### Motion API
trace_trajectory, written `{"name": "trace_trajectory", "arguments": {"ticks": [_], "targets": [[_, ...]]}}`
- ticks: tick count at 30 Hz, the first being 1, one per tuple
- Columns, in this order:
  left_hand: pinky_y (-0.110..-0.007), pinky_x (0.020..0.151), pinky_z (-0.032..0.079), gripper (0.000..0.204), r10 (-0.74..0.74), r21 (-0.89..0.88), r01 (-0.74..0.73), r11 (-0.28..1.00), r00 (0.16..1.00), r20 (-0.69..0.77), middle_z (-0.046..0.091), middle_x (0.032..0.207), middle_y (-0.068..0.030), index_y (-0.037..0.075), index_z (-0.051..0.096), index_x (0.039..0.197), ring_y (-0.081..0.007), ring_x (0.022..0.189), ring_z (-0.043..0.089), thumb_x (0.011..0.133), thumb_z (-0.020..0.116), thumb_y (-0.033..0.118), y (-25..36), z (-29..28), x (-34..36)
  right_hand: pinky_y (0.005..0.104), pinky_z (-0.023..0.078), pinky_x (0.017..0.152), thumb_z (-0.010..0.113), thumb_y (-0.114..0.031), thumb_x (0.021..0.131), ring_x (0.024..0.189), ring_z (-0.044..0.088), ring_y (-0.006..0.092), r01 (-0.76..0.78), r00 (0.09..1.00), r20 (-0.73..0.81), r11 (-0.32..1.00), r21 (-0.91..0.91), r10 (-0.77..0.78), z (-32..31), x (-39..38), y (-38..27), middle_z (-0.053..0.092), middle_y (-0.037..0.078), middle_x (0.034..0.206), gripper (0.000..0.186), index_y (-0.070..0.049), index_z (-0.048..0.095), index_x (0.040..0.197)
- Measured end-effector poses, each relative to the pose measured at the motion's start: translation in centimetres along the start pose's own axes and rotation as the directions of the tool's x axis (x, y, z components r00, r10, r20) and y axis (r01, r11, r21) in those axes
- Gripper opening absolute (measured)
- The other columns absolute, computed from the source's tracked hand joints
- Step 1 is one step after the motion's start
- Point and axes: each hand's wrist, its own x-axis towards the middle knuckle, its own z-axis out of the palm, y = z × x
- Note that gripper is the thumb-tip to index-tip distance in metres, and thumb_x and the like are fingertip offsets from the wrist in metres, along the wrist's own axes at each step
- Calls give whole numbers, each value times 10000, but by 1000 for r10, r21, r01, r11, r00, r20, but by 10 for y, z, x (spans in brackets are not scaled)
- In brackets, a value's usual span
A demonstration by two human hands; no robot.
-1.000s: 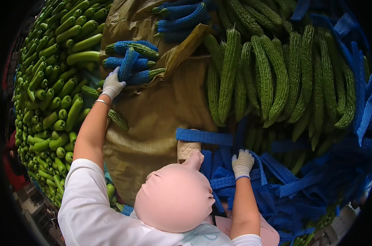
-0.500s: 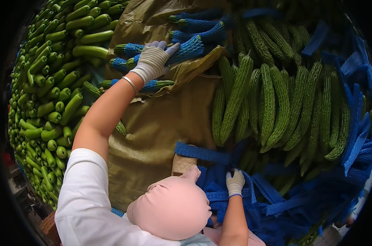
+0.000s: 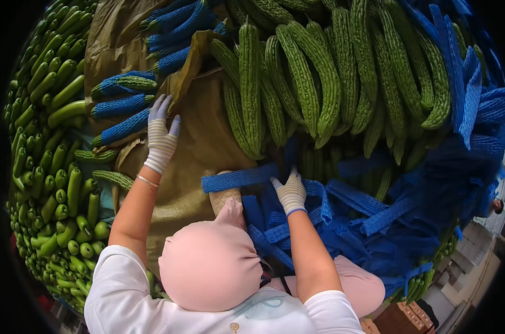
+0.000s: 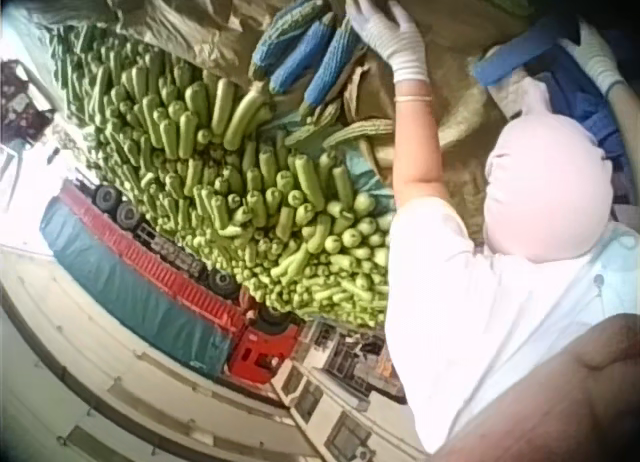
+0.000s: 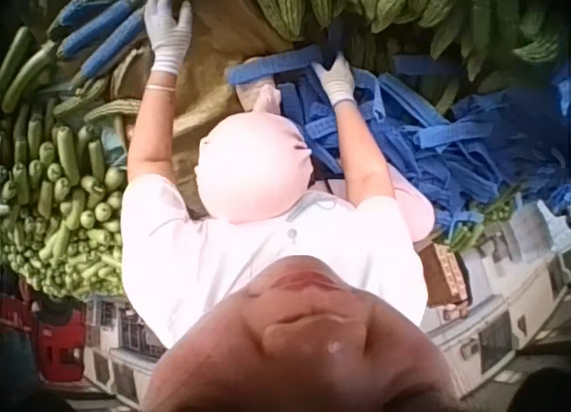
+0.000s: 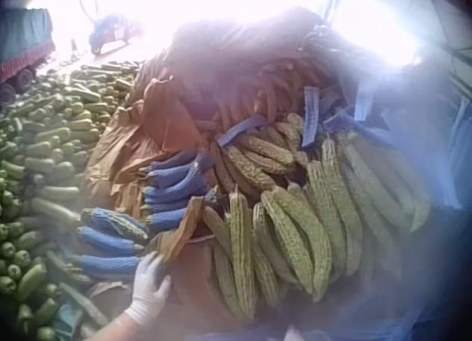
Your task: The recorder is sitting on the floor, sliding blue mesh protective sleeves onto individual bitter melons and placing them on a tarp.
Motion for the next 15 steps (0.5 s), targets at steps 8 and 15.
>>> {"name": "trace_trajectory", "arguments": {"ticks": [8,15], "targets": [[-397,1042,360,457,-239,-235,403,885,824,514,460,1331,-189,35,506,1280,-334,1235,445,842,608,113,62,-9,-169,427,463,910,602,-287,835,1029,594,368,-161,987,-7,986,36,161,-2,20,6,654,190,1042,332,-64,635,1079],[-348,958,429,818,-317,-369,851,375,491,811,511,1280,-175,29,254,1450,-271,1142,519,819,705,285,94,58,-150,365,488,860,650,-252,800,921,629,262,227,959,72,891,394,-275,3,-47,38,645,134,1096,529,-104,527,1293]]}}
